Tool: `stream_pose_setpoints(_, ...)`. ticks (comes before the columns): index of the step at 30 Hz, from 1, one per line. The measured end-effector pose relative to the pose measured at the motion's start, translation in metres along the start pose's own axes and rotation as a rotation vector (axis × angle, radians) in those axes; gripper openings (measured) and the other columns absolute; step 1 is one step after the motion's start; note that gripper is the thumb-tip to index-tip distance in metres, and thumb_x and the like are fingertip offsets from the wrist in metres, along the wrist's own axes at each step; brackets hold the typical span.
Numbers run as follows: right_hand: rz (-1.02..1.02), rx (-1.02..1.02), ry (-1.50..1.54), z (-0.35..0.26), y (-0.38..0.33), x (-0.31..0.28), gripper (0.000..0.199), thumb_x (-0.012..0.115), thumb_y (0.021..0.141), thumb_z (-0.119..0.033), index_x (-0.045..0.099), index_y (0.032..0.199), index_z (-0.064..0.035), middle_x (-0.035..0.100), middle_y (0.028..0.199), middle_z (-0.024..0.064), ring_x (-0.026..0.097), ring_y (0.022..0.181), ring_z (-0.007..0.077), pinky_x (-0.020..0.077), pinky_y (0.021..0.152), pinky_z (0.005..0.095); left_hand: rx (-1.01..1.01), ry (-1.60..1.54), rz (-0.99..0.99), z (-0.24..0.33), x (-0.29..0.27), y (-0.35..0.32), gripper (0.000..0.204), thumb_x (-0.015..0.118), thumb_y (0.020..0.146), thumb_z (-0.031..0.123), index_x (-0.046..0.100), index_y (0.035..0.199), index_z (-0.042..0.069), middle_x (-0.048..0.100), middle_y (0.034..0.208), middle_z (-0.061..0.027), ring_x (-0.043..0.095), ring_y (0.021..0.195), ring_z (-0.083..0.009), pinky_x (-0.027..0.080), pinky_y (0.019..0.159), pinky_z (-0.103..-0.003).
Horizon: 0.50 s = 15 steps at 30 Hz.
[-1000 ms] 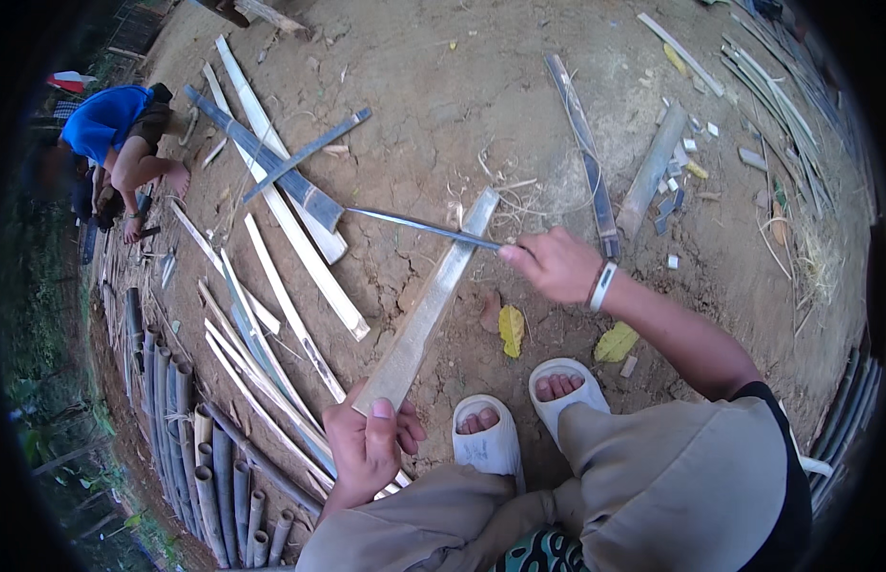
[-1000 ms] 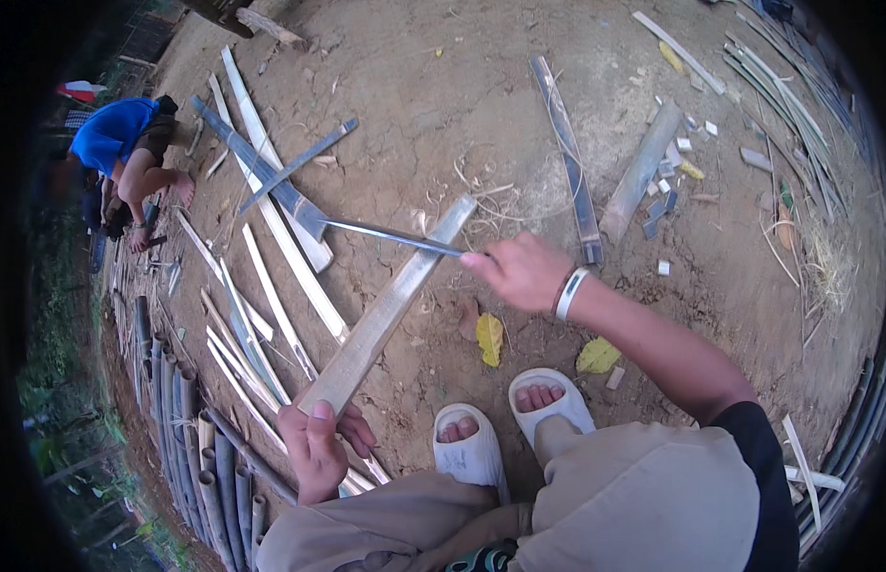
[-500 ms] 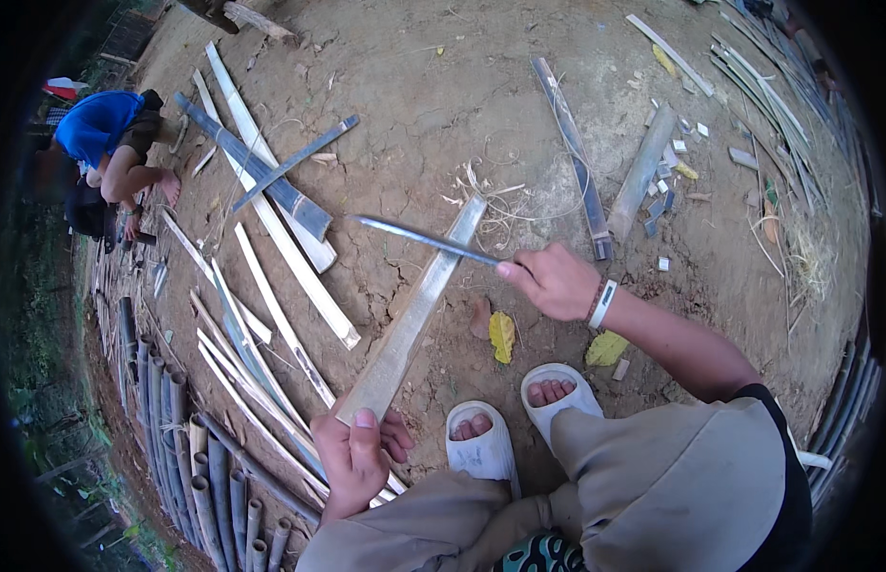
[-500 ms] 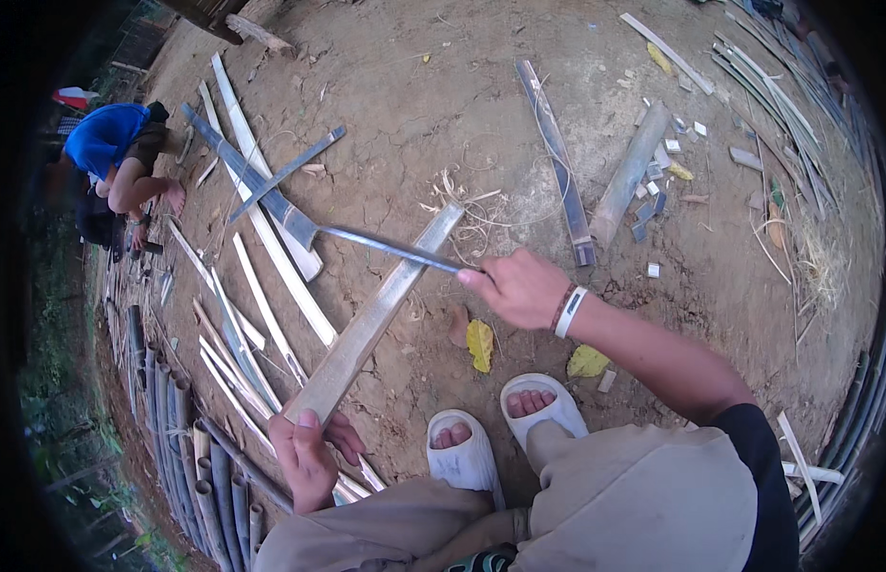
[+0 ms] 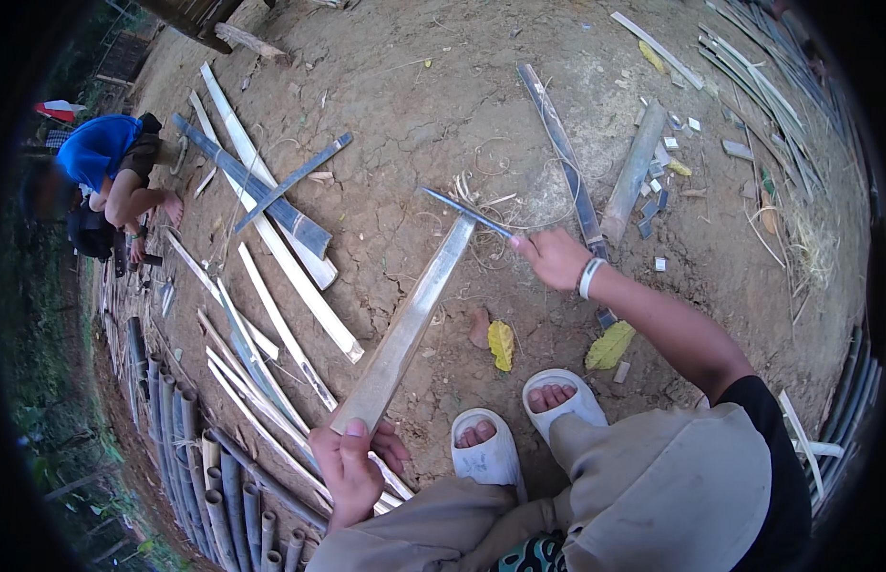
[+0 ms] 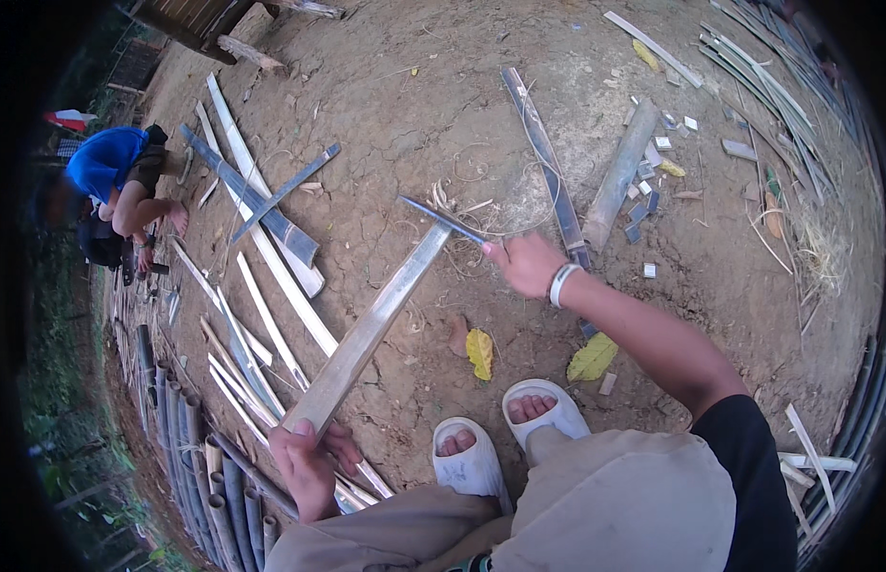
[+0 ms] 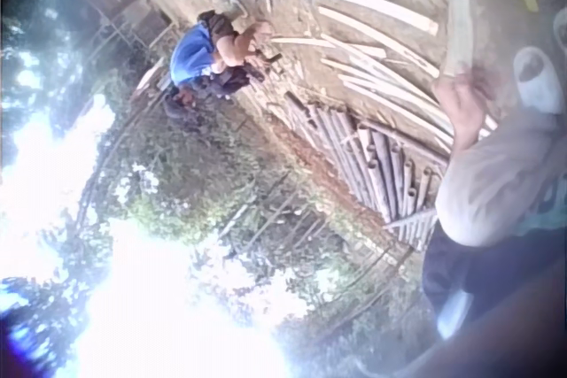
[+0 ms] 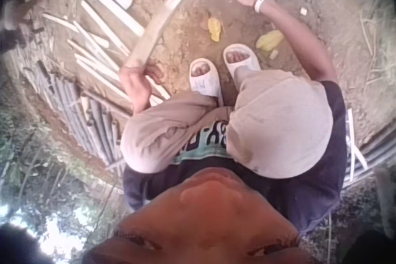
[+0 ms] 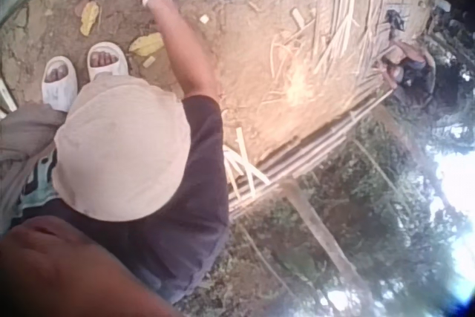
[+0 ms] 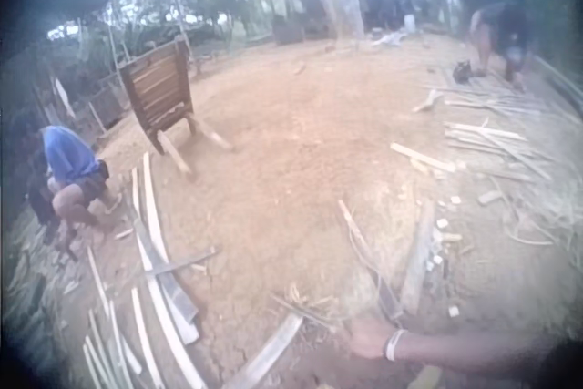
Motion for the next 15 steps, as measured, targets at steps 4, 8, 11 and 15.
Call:
stream_pose_setpoints(4, 0.040, -0.016, 0.004, -0.005, -0.019, 0.006, 0.067, 0.037, 0.102, -0.050, 0.064, 0.075, 0.0049, 0.060, 0.065, 0.0281, 0.064, 0.074, 0.0472, 0.0522, 0.073, 0.0518, -0.187, -0.256, -0.083, -0.009, -0.013, 0.001, 0.037, 0.048, 0.092, 0.021, 0.059, 0.079, -0.012, 0.058, 0.058, -0.0162, 0.060, 0.042, -0.0231, 0.043, 0.033, -0.028)
stream_pose_setpoints(8, -0.102, -0.081, 0.135, -0.060, -0.048, -0.004, 0.060, 0.041, 0.101, -0.050, 0.063, 0.081, 0.0020, 0.060, 0.062, 0.0247, 0.065, 0.067, 0.0437, 0.0532, 0.064, 0.0510, -0.400, -0.341, -0.256, -0.017, -0.025, -0.005, 0.031, 0.048, 0.086, 0.015, 0.059, 0.078, -0.012, 0.058, 0.056, -0.0183, 0.058, 0.039, -0.0253, 0.042, 0.031, -0.029)
stream_pose_setpoints(11, -0.119, -0.415, 0.132, -0.101, -0.102, 0.004, 0.056, 0.044, 0.100, -0.051, 0.062, 0.084, 0.0001, 0.060, 0.062, 0.0226, 0.065, 0.061, 0.0409, 0.0533, 0.059, 0.0507, -0.470, -0.305, -0.255, -0.011, -0.020, -0.005, 0.034, 0.045, 0.088, 0.020, 0.057, 0.077, -0.010, 0.057, 0.054, -0.0203, 0.056, 0.037, -0.0246, 0.041, 0.030, -0.029)
stream_pose_setpoints(15, -0.027, -0.319, 0.164, -0.087, -0.090, 0.014, 0.057, 0.044, 0.100, -0.051, 0.062, 0.082, -0.0003, 0.061, 0.063, 0.0228, 0.065, 0.060, 0.0410, 0.0533, 0.059, 0.0516, -0.534, -0.446, -0.210, -0.018, -0.028, -0.002, 0.037, 0.043, 0.090, 0.024, 0.056, 0.076, -0.007, 0.055, 0.050, -0.0207, 0.050, 0.031, -0.0229, 0.037, 0.027, -0.028)
Point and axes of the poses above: each hand's wrist, its own y-axis towards the middle knuckle, its own x-axis out of the palm, z = x × y, the point moved 1 cm from there along y, towards the middle knuckle
